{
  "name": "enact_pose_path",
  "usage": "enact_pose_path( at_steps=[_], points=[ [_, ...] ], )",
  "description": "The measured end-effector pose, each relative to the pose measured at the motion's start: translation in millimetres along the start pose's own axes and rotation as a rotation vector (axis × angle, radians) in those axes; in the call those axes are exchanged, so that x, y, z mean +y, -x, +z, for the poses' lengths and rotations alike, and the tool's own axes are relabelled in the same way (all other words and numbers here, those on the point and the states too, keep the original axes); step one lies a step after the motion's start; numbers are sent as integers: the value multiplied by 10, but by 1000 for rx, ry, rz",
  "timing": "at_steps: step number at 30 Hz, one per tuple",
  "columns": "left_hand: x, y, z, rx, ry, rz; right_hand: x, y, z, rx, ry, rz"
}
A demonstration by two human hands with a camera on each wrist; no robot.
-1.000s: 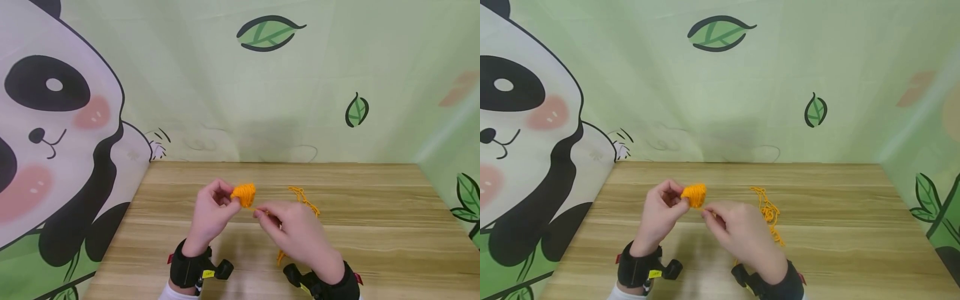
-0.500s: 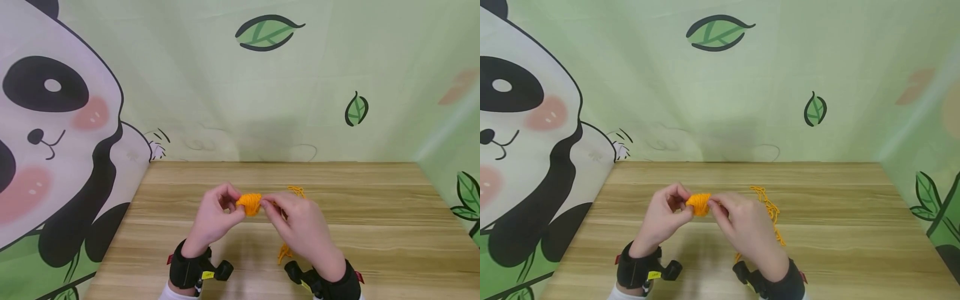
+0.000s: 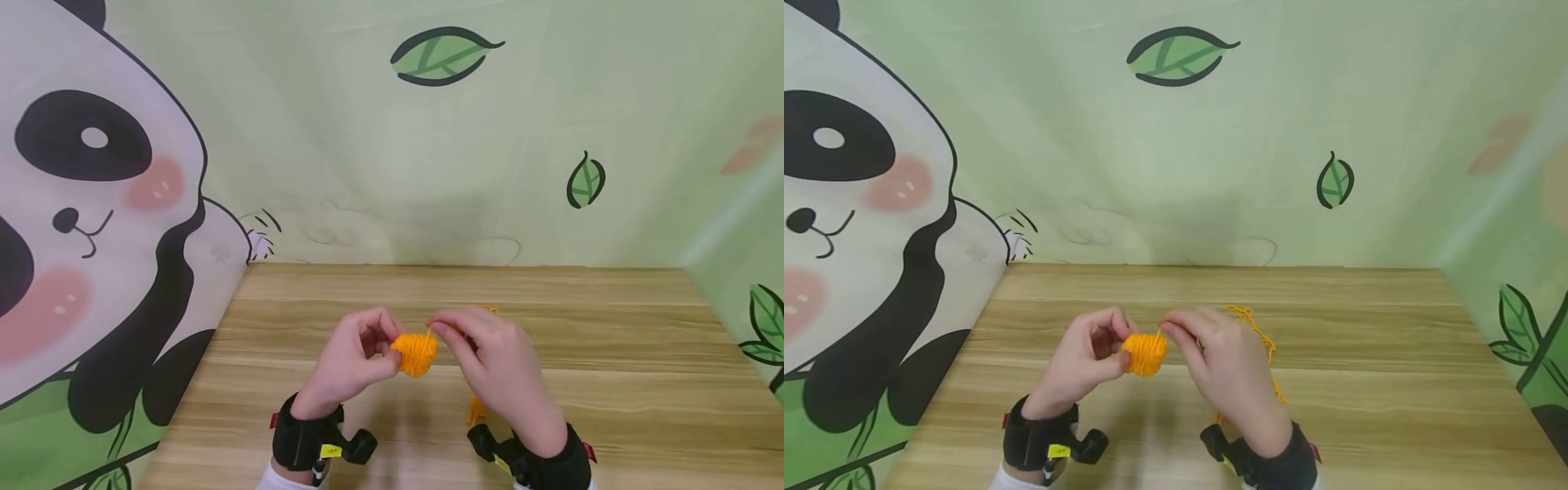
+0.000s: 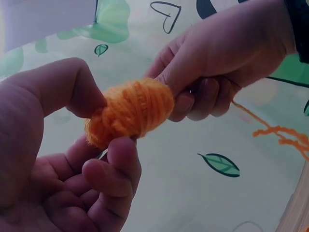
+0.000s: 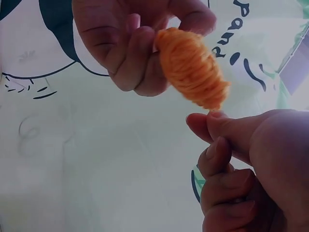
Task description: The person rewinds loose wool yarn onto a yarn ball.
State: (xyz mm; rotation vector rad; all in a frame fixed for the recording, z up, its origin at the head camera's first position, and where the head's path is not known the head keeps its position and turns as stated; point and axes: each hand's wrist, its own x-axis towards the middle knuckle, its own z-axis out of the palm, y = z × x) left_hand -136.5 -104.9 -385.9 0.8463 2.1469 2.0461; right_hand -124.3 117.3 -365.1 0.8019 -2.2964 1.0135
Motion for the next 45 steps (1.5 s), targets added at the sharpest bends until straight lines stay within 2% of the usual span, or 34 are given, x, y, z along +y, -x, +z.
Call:
enact_pose_path(
  at_steps=[6,10,15,19,24,28,34,36,38,42,45],
  points=[
    [21,14,13,-94,85,-3,16,6,33,-36,-9,14],
    [21,16,10,-101,131,28,18,5,51,-55,-3,24],
    [26,23,-5,-87,256,54,24,-6,105,-91,20,52],
    [13,20,-11,-48,313,92,17,-15,150,-136,35,78],
    [-5,11,-11,50,314,106,14,-17,187,-176,40,64],
    [-7,-4,27,170,284,62,-9,-4,216,-206,53,69],
    [-48,-64,165,412,197,13,-106,28,283,-307,92,69],
    [-62,-87,202,457,190,-3,-138,40,297,-341,108,53],
    [-71,-107,222,454,195,-20,-167,47,300,-359,114,39],
    [-84,-123,213,386,201,-65,-195,53,273,-355,117,39],
    [-89,-119,201,371,227,-91,-194,56,250,-354,125,49]
  ],
)
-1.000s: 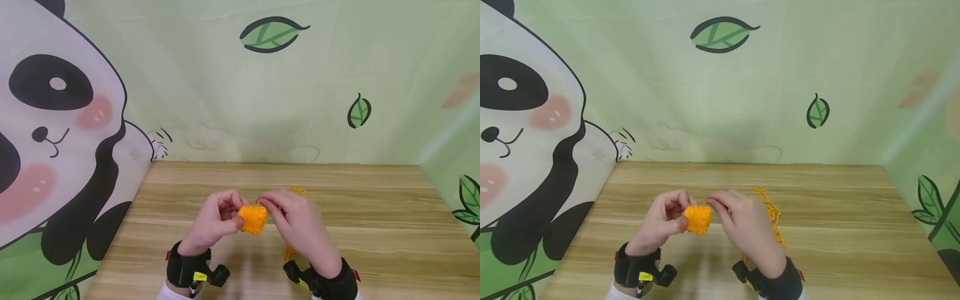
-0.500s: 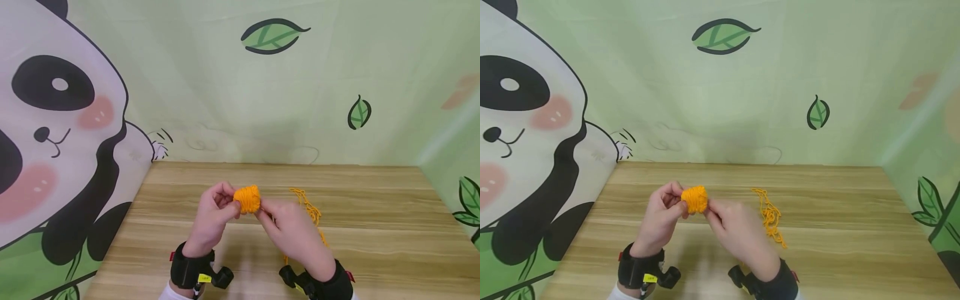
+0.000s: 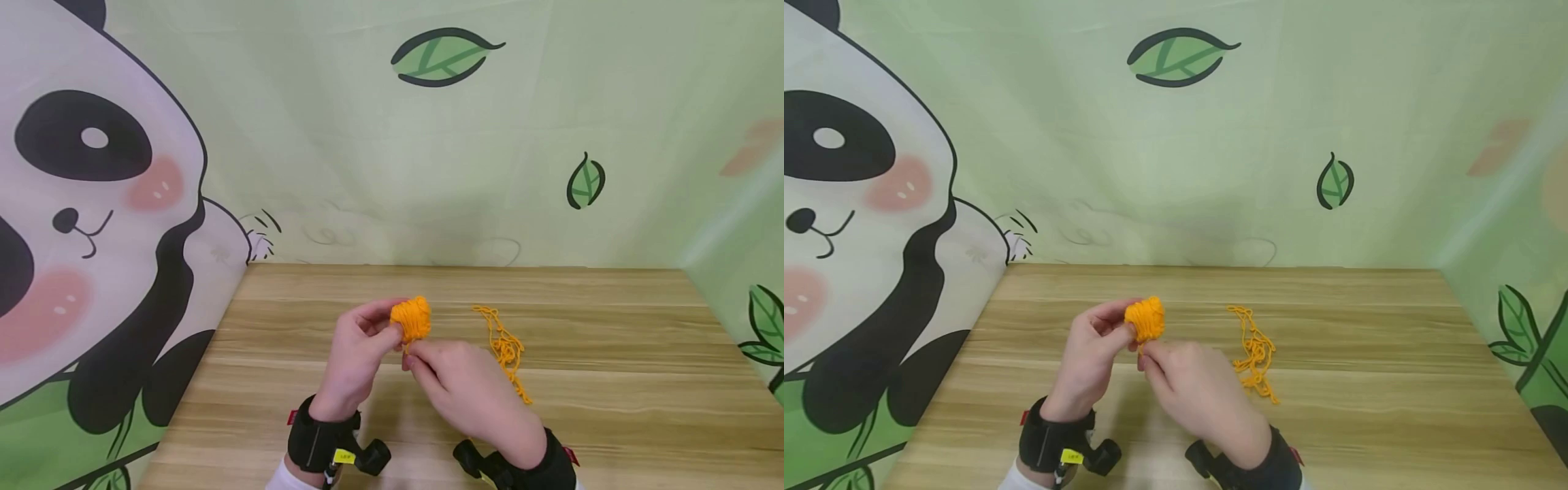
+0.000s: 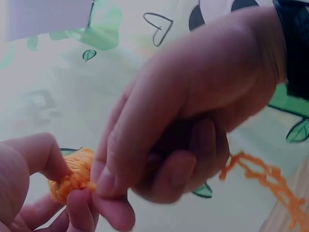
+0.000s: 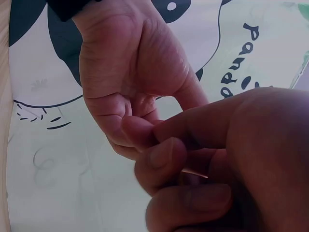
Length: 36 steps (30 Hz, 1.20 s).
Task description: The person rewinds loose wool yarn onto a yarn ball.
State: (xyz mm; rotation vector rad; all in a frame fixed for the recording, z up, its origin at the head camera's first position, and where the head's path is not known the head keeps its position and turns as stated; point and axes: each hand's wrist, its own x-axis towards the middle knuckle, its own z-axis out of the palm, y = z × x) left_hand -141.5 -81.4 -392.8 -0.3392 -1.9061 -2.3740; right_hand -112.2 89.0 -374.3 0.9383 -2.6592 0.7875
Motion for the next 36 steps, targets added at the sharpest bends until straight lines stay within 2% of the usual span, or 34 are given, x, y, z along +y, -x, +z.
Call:
enact_pose_path(
  at_steps=[5,10,14,18,21,25,31,36],
  points=[
    [-9,13,19,62,87,-16,19,-2,11,-29,32,1],
    [-55,29,82,150,103,-32,20,-2,38,-26,48,-16],
    [-112,17,142,187,93,-23,19,-1,22,28,17,-16],
    [-157,1,168,193,17,40,47,1,-40,137,-20,-24],
    [-168,0,152,146,-105,89,97,12,-109,246,-33,-41],
    [-146,15,109,27,-204,101,174,20,-204,371,-43,-47],
    [-86,37,65,-138,-190,68,245,10,-261,450,-45,-42],
    [-38,55,28,-254,-101,21,274,3,-257,463,-60,-38]
  ],
)
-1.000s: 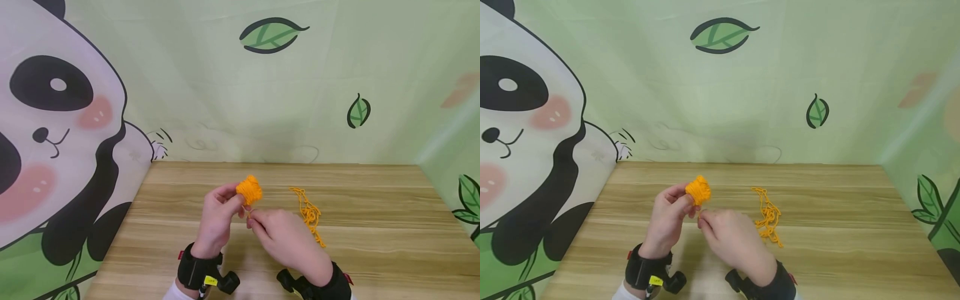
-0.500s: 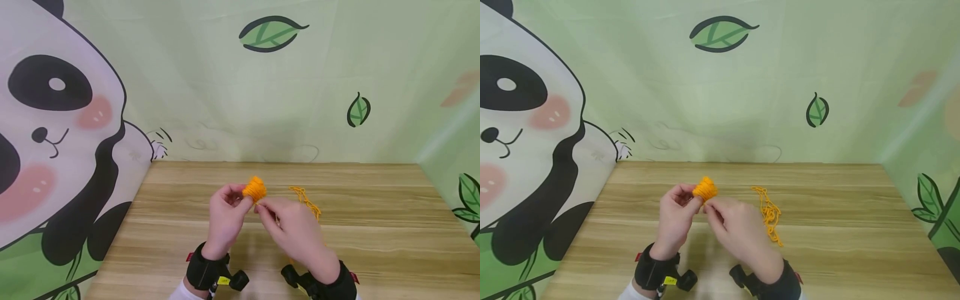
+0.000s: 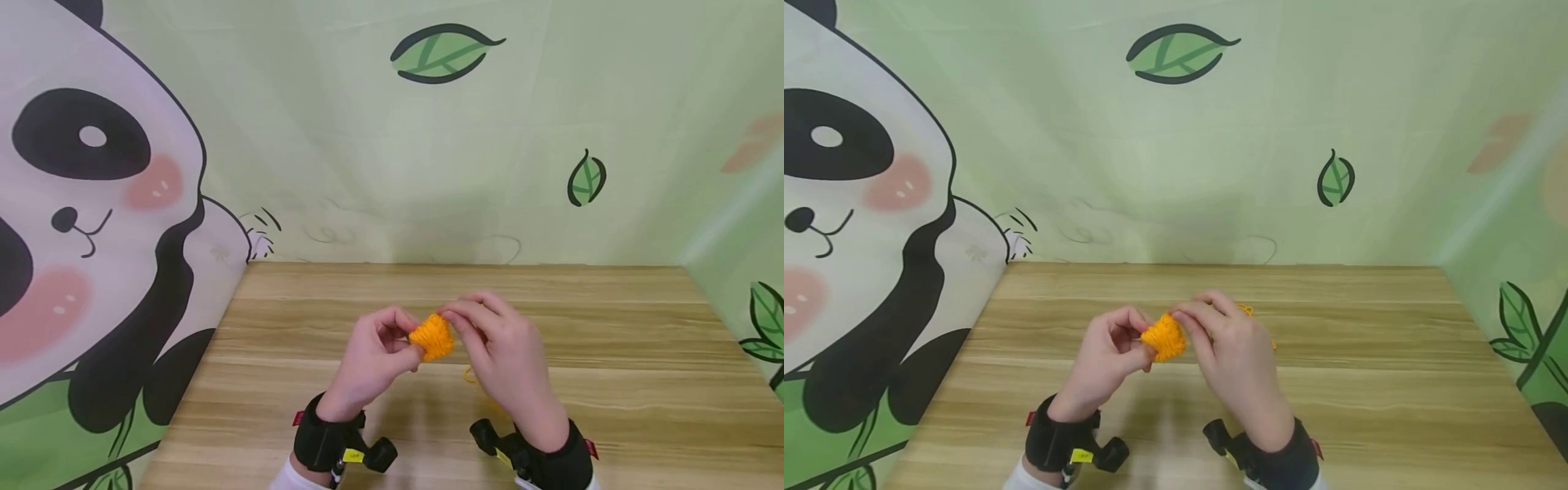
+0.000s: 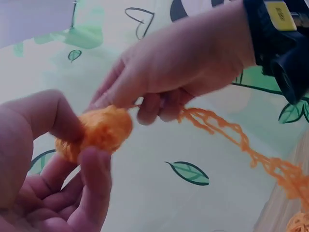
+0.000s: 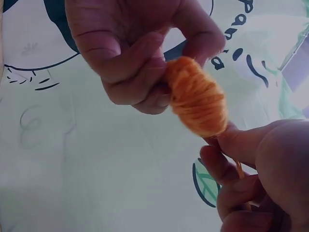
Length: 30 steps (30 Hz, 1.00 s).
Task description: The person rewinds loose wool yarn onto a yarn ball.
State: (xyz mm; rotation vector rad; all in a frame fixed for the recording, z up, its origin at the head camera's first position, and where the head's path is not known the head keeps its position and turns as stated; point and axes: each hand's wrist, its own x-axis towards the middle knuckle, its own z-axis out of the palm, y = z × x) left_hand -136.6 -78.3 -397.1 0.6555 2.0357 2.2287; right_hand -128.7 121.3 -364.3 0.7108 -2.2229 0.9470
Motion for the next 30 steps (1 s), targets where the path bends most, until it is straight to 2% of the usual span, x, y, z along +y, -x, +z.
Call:
enact_pose_path(
  at_steps=[3,6,9,12,15,19,22,26,30],
  points=[
    [16,13,-23,-77,63,-3,21,1,11,-39,-23,27],
    [25,22,-38,-146,123,6,54,5,40,-117,-44,60],
    [31,25,-43,-162,171,41,82,14,94,-192,-37,78],
    [27,18,-45,-81,220,81,58,22,151,-260,-13,72],
    [20,3,-41,64,223,102,12,34,205,-322,-7,60],
    [21,-23,-41,267,140,126,-53,39,248,-396,-18,48],
    [18,-41,-50,378,54,143,-86,49,249,-437,-19,39],
    [-10,-62,-90,433,-41,168,-113,66,227,-439,-39,4],
    [-45,-84,-134,410,-128,195,-125,68,180,-376,-102,-36]
  ],
)
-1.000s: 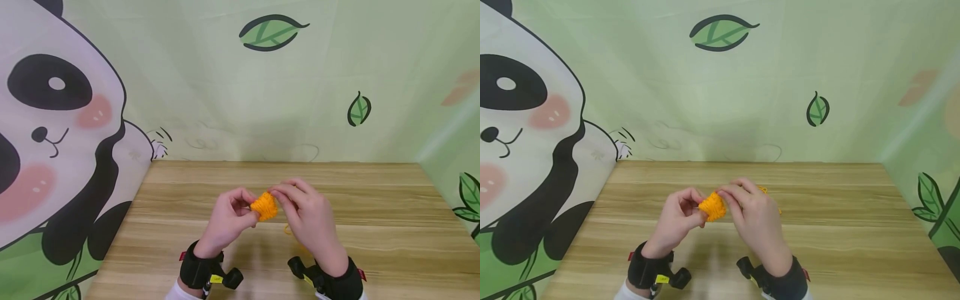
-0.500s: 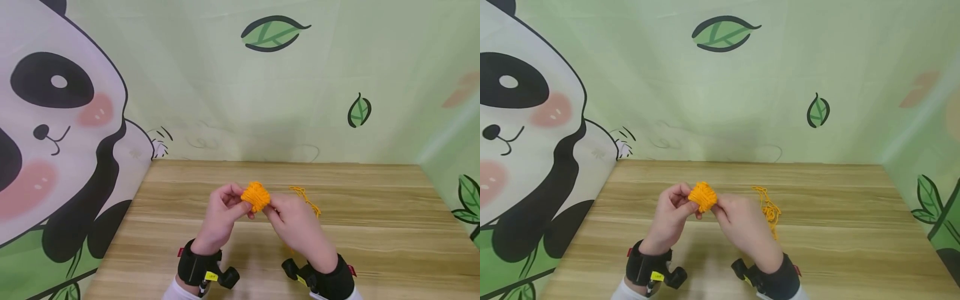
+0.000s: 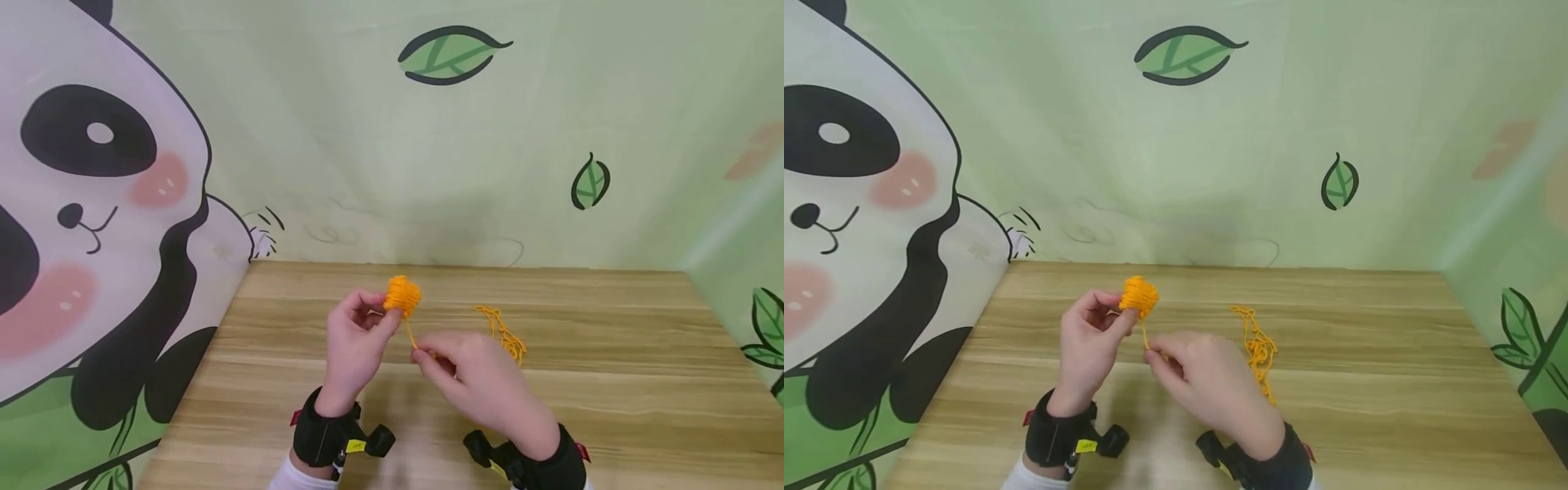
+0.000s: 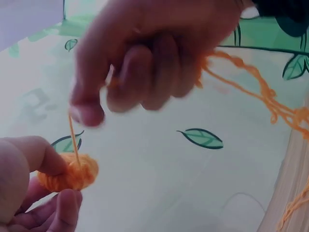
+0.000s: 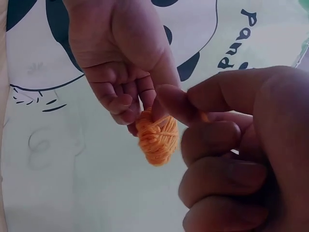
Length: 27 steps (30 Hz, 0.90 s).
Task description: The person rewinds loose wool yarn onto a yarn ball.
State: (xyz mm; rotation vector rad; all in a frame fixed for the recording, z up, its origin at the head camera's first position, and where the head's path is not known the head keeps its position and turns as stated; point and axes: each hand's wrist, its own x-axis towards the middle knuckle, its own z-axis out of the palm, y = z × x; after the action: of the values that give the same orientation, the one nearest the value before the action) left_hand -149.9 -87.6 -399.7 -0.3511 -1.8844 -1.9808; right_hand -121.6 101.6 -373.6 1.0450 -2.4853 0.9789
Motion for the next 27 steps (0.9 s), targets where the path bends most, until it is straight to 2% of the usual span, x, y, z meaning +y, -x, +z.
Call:
enact_pose_path(
  at_steps=[7,11,14,19,27],
  points=[
    [4,11,12,-114,-86,41,9,28,-105,112,-28,18],
    [36,31,38,-191,-133,18,35,32,-145,169,-20,12],
    [130,55,69,-240,-157,-5,55,30,-165,209,-14,11],
    [309,79,98,-307,-158,-9,68,26,-191,245,-6,24],
    [132,85,34,-458,-78,-53,104,30,-196,322,-16,26]
  ],
)
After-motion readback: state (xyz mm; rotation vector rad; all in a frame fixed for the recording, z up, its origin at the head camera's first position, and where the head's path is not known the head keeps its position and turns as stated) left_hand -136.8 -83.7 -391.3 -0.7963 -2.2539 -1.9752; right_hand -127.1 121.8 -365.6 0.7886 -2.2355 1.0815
